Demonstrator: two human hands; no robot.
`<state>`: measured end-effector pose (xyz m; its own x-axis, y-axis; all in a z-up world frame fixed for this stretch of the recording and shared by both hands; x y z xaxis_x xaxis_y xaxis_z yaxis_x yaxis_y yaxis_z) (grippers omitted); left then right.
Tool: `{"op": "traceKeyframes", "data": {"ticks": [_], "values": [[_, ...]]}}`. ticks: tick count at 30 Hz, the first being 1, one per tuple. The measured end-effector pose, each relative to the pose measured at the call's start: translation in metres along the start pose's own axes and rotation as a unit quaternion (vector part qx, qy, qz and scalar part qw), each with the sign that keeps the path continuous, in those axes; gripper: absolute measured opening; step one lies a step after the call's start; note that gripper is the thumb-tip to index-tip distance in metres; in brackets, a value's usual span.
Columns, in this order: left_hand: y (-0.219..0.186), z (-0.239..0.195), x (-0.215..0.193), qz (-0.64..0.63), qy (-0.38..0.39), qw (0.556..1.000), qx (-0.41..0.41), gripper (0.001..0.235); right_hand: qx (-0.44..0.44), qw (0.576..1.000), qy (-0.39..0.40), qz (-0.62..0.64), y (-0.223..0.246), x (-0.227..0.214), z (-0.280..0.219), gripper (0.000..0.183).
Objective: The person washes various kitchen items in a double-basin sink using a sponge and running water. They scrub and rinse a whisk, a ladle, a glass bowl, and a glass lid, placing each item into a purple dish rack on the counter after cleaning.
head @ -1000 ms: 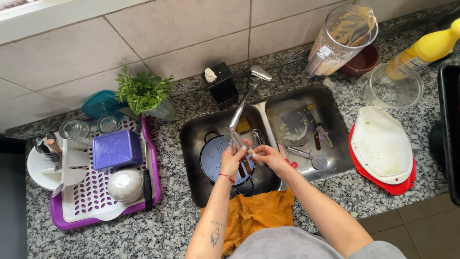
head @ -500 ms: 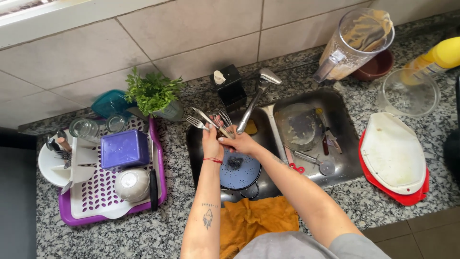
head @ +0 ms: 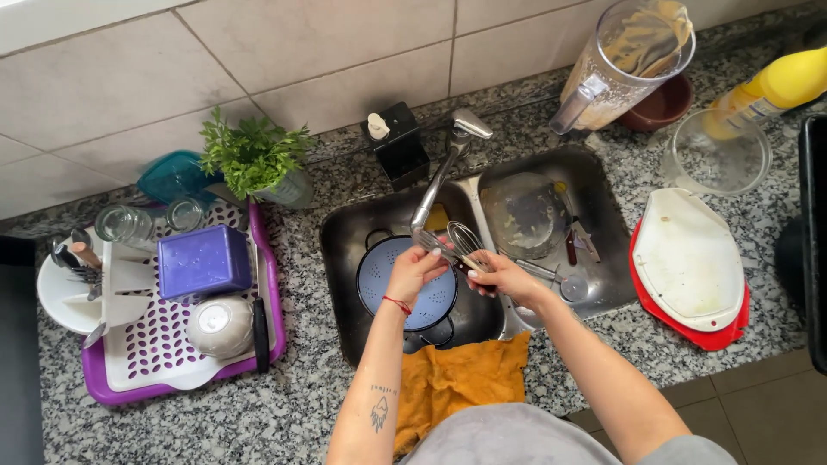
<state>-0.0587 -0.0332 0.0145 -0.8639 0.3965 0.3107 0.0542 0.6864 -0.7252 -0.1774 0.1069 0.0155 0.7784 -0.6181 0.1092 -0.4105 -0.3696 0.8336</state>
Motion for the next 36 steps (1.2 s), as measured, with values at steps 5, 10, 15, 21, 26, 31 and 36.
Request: {"op": "traceKeyframes", "data": {"ticks": [5,10,15,21,26,31,36], "values": [[-0.014,0.000,-0.004,-0.003,-0.031,0.999,0.030,0.029,-0.012,1.000,0.007,-0.004,0.012,0.014,0.005,0.034],[0.003,0.025,-0.032,0.005,-0.102,0.993,0.057,0.046,-0.029,0.997,0.044,-0.054,0.022,0.055,0.035,0.030],[-0.008,0.043,-0.071,-0.029,-0.169,0.978,0.121,0.032,-0.046,0.988,0.070,-0.129,0.021,0.090,0.076,0.031],[-0.062,0.017,-0.115,0.161,-0.275,0.900,0.296,0.020,-0.026,0.982,0.027,-0.186,0.061,0.117,0.033,0.046],[-0.193,-0.105,-0.130,0.220,-0.407,0.761,0.455,0.018,-0.006,0.978,0.000,-0.206,0.034,0.115,0.017,0.042],[-0.300,-0.195,-0.206,0.255,-0.499,0.585,0.586,0.010,0.052,0.963,-0.024,-0.264,0.037,0.130,-0.014,0.030],[-0.336,-0.177,-0.338,0.211,-0.577,0.473,0.632,0.005,0.069,0.960,-0.047,-0.267,0.026,0.126,-0.015,0.028]]}}
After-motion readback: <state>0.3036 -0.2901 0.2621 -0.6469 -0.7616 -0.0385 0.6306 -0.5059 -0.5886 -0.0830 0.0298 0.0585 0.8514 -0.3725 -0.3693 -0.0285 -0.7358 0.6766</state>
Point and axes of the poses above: each hand's wrist, its own z-axis towards the middle knuckle, its own x-axis out of the palm, y = z × x, the point moved 3 cm from there along z, towards the middle knuckle, and after that the axes turned 15 degrees about -y, right-handed, at the moved point
